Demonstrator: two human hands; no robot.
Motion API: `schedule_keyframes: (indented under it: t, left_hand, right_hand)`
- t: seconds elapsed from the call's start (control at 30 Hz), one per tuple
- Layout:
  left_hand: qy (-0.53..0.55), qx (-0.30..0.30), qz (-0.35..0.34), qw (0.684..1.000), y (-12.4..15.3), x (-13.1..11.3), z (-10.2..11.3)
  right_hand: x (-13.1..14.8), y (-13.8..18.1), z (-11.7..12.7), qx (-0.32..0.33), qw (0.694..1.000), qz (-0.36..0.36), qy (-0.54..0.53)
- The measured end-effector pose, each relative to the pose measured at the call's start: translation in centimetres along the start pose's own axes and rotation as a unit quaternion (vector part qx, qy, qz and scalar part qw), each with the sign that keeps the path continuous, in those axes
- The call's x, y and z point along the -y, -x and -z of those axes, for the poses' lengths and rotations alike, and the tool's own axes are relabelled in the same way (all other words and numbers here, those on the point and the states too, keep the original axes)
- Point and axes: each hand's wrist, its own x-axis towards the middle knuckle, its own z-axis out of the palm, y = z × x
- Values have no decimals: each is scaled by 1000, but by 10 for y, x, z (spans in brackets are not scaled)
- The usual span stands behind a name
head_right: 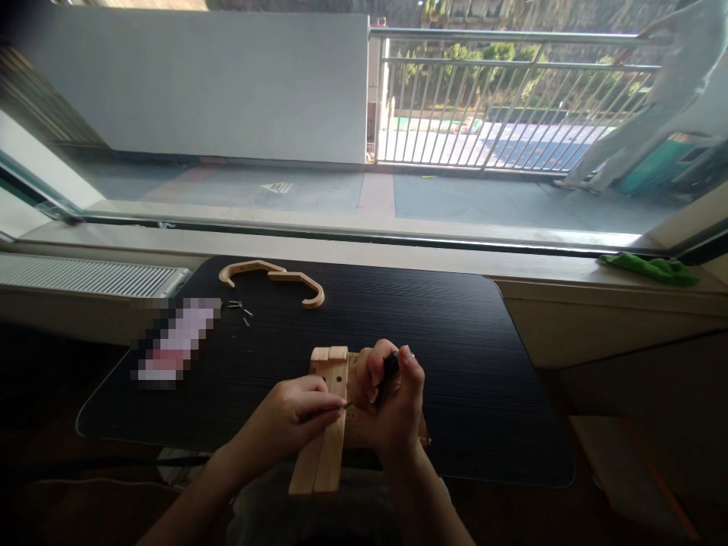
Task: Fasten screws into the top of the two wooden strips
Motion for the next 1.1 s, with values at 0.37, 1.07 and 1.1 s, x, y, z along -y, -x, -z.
schedule_keyframes:
  t: [0.37, 1.07, 1.1]
  left_hand:
    - [23, 11, 6, 1000, 0, 1, 1]
    - [62, 15, -13, 998, 1, 9, -2]
    - [62, 18, -12, 998, 1, 8, -1]
  right_hand:
    - [-16, -1, -4, 22, 999, 3, 32]
    - [-24, 8, -8, 137, 951, 59, 271]
    - [-24, 8, -9, 144, 947, 63, 281]
